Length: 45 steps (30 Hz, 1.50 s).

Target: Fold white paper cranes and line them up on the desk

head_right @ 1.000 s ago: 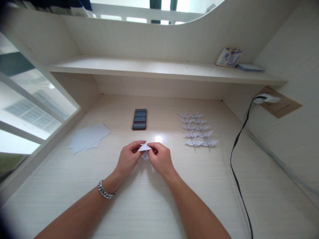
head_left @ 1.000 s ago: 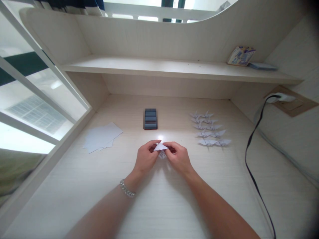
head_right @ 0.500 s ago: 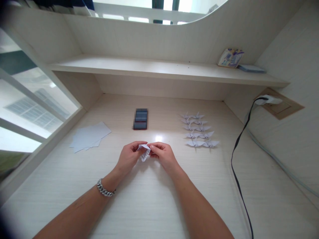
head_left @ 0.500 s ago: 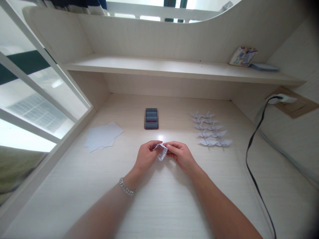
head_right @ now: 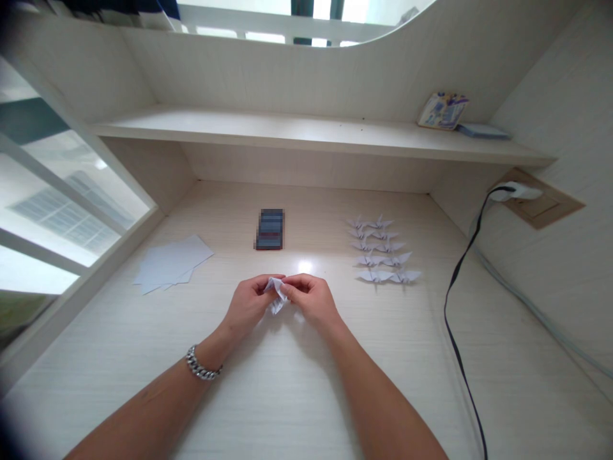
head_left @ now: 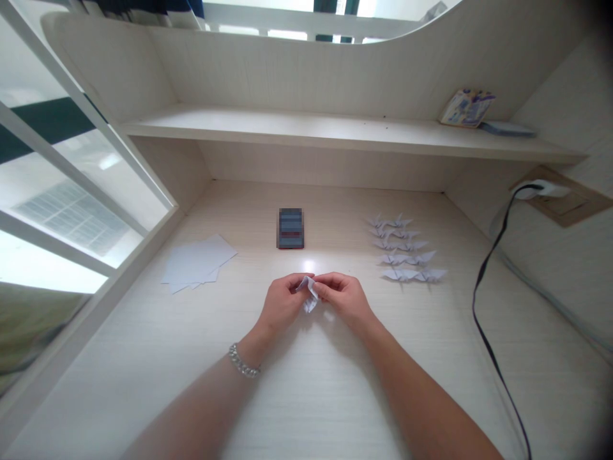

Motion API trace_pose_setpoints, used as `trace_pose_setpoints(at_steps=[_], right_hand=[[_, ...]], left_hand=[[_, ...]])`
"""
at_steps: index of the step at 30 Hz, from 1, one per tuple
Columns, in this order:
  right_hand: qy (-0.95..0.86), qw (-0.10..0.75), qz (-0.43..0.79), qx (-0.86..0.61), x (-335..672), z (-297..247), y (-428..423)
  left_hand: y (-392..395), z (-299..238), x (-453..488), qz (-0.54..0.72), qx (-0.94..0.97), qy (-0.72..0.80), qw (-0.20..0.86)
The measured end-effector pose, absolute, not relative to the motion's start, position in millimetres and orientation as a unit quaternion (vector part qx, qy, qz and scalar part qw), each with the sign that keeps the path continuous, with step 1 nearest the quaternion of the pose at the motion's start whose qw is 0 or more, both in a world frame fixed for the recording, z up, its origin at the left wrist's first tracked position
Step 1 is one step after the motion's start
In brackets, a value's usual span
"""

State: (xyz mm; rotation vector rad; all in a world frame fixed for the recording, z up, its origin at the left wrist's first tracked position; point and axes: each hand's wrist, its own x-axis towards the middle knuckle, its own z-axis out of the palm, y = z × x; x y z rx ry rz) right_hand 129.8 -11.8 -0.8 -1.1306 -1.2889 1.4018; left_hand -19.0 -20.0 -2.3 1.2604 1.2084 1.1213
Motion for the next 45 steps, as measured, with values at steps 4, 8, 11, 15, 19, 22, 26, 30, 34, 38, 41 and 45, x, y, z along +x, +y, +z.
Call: trace_pose_setpoints(at_steps=[4,8,11,15,19,22,26,30,34,38,41,45], right_hand=[[-0.584,0.451,0.464,-0.491,128,6,-16],[-0.607,0.453,0.406,-0.512,126,10,-20],[-0.610,0.458,0.376,-0.526,125,12,-22],[-0.613,0.469,0.360,-0.525,124,13,-23],[-0.612,0.475,0.358,-0.522,123,13,-22],[-0.614,0.474,0.353,-0.523,124,12,-22],[-0.620,0.470,0.343,-0.527,125,11,-22],[-0.626,0.466,0.339,-0.525,125,10,-22],[-0.631,0.462,0.343,-0.520,125,9,-22],[-0.639,0.456,0.342,-0.516,125,9,-21],[-0.638,0.456,0.343,-0.516,126,8,-21],[-0.624,0.462,0.380,-0.502,127,8,-20]], left_hand=[[-20,-1,-18,0.465,0.515,0.507,0.512],[-19,-2,-16,0.475,0.481,0.490,0.550],[-18,-3,-14,0.484,0.454,0.462,0.589],[-18,-3,-13,0.485,0.432,0.440,0.621],[-20,0,-14,0.487,0.432,0.435,0.622],[-20,2,-14,0.480,0.446,0.435,0.618],[-18,1,-15,0.477,0.452,0.445,0.608],[-17,-2,-16,0.475,0.451,0.457,0.602],[-16,-5,-17,0.478,0.450,0.453,0.603],[-16,-6,-17,0.482,0.448,0.459,0.597],[-16,-7,-17,0.482,0.452,0.463,0.590],[-16,-7,-18,0.482,0.463,0.467,0.579]])
